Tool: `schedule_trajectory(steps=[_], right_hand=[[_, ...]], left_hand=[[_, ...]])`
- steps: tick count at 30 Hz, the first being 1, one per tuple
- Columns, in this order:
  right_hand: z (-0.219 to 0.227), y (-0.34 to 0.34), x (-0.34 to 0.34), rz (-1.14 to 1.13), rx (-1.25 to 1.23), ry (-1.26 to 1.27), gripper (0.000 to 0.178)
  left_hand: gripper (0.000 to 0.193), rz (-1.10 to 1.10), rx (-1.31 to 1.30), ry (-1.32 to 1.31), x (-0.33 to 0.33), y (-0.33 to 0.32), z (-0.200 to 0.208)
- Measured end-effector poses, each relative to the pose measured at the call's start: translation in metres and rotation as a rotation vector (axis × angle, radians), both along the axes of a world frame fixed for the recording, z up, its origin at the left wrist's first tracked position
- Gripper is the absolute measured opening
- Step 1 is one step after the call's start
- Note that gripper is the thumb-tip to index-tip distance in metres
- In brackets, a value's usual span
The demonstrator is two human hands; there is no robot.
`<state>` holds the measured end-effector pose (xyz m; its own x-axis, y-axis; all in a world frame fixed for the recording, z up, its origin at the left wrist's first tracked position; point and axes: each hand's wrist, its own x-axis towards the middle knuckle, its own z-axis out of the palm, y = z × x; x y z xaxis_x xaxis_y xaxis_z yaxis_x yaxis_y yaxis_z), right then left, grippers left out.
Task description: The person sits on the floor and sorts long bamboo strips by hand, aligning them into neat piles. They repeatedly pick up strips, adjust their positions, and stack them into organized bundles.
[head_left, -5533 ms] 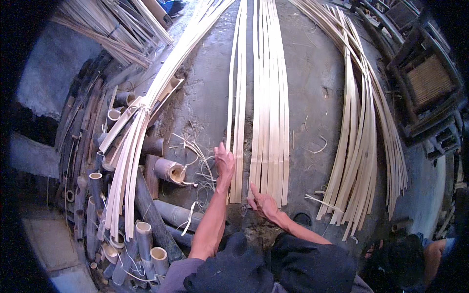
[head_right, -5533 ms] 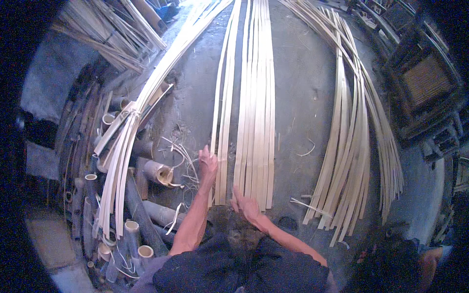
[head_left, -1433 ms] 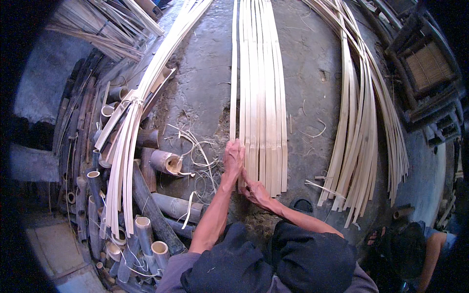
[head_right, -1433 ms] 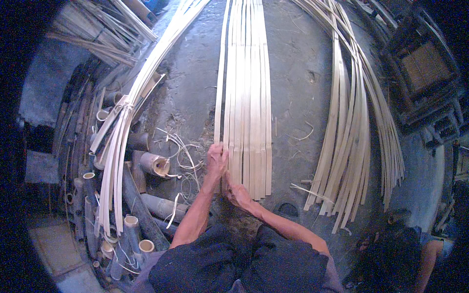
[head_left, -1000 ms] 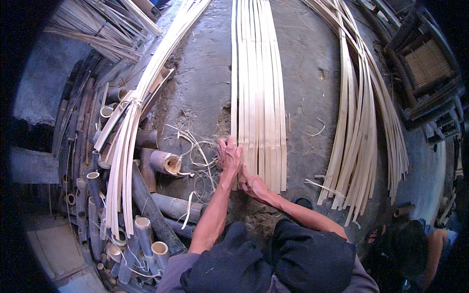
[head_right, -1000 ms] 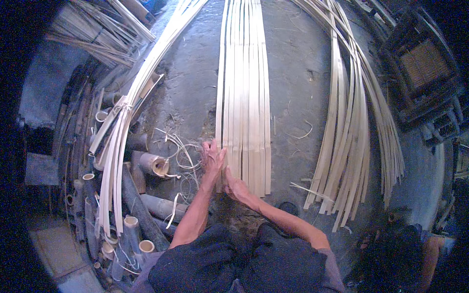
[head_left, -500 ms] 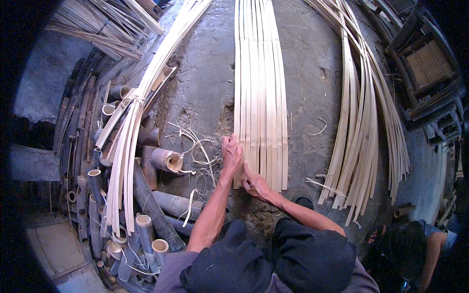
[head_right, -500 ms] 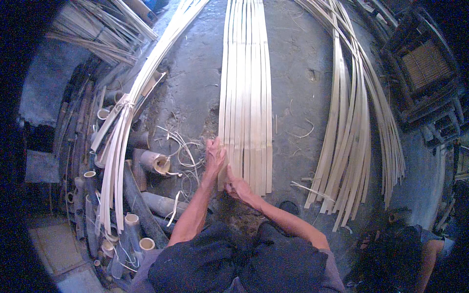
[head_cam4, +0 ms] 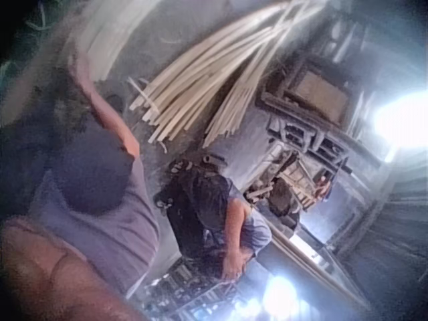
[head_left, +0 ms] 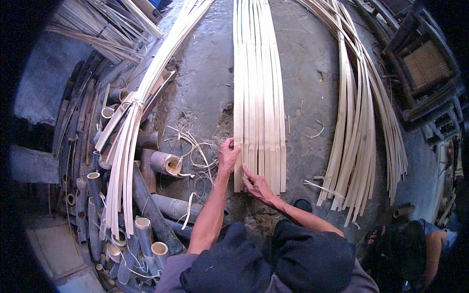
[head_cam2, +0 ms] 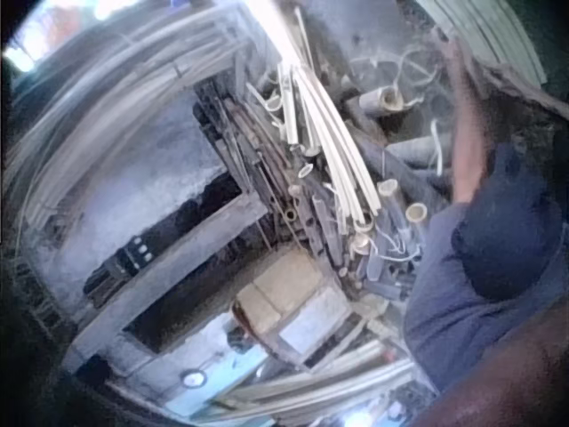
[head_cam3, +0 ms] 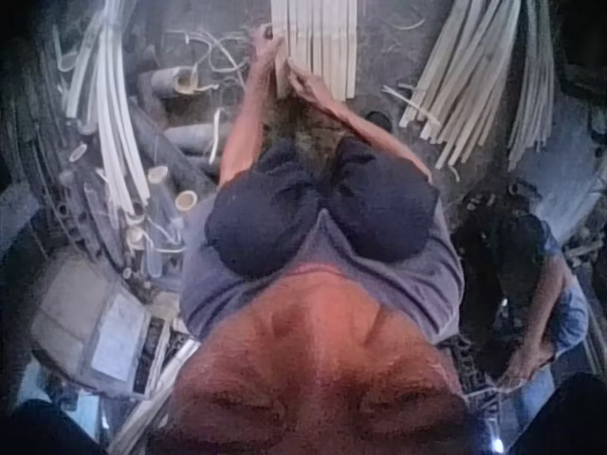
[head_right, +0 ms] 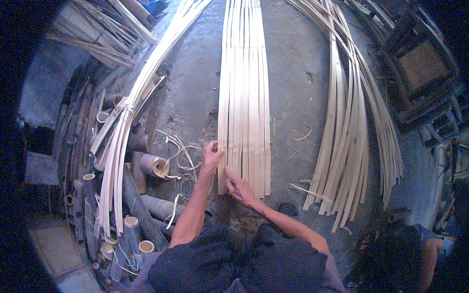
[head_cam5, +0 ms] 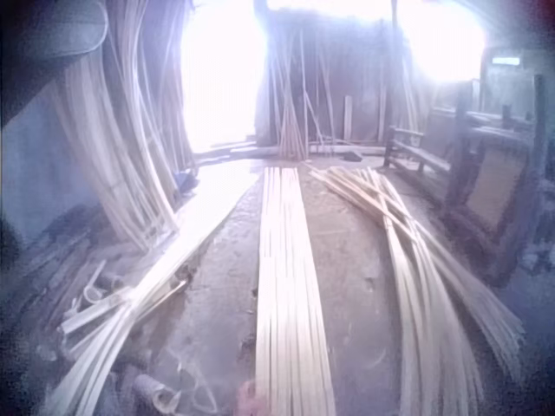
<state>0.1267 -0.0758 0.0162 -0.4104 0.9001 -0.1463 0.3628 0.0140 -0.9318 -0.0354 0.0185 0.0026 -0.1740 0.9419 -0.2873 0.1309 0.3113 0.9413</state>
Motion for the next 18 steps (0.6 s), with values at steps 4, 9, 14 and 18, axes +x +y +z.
schedule_trajectory(steps=[4, 9, 14, 18], right_hand=[[0.012, 0.0, -0.011, -0.173, 0.082, 0.041, 0.048], [0.028, 0.01, -0.013, -0.201, -0.201, 0.0, 0.042], [0.009, 0.006, -0.005, -0.407, -0.158, 0.026, 0.032], [0.065, 0.008, -0.008, -0.51, -0.193, 0.177, 0.03]], left_hand=[[0.039, -0.014, -0.036, -0.406, -0.012, -0.001, 0.004], [0.04, -0.043, -0.047, -0.337, -0.013, 0.003, 0.024], [0.041, 0.083, 0.016, 0.061, 0.009, 0.004, 0.053], [0.048, 0.09, 0.195, 0.382, 0.01, -0.001, 0.012]])
